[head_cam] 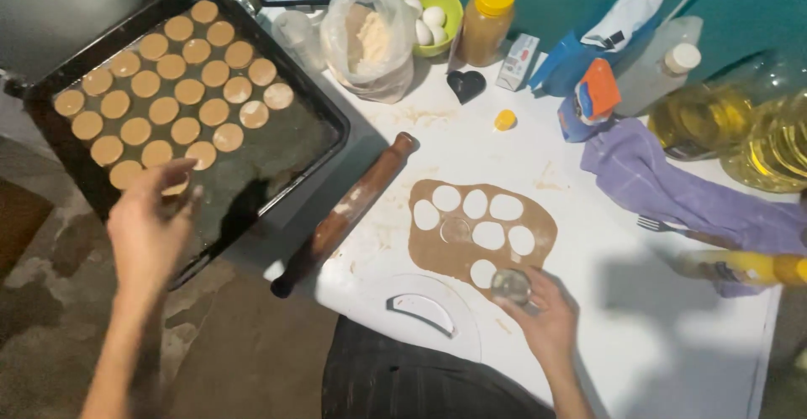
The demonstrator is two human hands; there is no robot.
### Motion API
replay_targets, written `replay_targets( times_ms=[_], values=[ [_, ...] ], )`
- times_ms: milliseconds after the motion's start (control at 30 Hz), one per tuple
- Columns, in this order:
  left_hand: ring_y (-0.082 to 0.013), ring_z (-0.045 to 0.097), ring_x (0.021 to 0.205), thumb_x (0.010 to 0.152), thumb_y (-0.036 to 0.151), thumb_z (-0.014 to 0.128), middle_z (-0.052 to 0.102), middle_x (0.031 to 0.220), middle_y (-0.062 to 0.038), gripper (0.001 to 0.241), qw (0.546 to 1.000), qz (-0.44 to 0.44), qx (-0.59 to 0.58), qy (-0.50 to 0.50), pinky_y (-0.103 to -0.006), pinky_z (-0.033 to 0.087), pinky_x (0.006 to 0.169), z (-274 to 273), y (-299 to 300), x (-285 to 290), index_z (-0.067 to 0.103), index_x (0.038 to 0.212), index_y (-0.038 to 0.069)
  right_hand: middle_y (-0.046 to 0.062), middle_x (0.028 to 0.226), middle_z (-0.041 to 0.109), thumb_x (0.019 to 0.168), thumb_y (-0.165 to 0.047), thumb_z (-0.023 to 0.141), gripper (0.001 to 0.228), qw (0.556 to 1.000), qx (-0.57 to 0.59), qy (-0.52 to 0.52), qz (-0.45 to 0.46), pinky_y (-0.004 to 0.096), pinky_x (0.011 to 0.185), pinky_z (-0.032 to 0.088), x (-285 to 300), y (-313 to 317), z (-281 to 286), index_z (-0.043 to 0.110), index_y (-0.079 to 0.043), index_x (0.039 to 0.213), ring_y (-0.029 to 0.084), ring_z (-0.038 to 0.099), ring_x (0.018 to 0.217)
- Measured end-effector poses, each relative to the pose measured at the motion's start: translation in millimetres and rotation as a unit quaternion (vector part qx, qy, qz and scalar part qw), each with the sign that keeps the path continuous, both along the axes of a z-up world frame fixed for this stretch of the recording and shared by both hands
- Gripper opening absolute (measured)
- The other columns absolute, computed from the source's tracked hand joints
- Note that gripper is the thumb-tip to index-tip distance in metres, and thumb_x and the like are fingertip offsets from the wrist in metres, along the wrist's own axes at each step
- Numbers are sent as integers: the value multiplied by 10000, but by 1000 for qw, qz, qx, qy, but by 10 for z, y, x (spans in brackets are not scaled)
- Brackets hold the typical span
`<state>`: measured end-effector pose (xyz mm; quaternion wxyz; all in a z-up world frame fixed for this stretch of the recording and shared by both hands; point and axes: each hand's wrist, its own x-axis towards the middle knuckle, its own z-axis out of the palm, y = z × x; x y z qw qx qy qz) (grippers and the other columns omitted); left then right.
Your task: Cutting out cookie shapes from rolled-out dough and placing them onto a baking sheet.
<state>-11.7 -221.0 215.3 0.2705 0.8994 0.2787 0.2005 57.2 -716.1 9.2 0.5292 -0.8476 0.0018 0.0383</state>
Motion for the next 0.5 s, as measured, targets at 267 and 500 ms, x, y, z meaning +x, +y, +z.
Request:
replay_targets(
  times_ms=[267, 500],
  values=[
    [-324, 702, 1119, 870, 8, 690, 723, 1201, -130, 295, 974, -213, -28, -73, -392, 556, 926, -597, -1370, 139, 698, 1160, 67, 119, 1210, 718, 561, -205, 970, 696, 979, -81, -134, 129, 369, 901, 576, 249, 822, 219, 721, -43, 1190, 258, 696, 1066],
    [-305, 717, 1004, 883, 61, 706, 735, 1187, -104, 268, 956, -216, -191, 53, -373, 562, 827, -1039, -1897, 98, 707, 1149, 79, 124, 1189, 720, 558, -186, 968, 663, 969, -125, -131, 167, 415, 941, 524, 324, 904, 119, 731, -29, 1157, 323, 664, 1095]
  ],
)
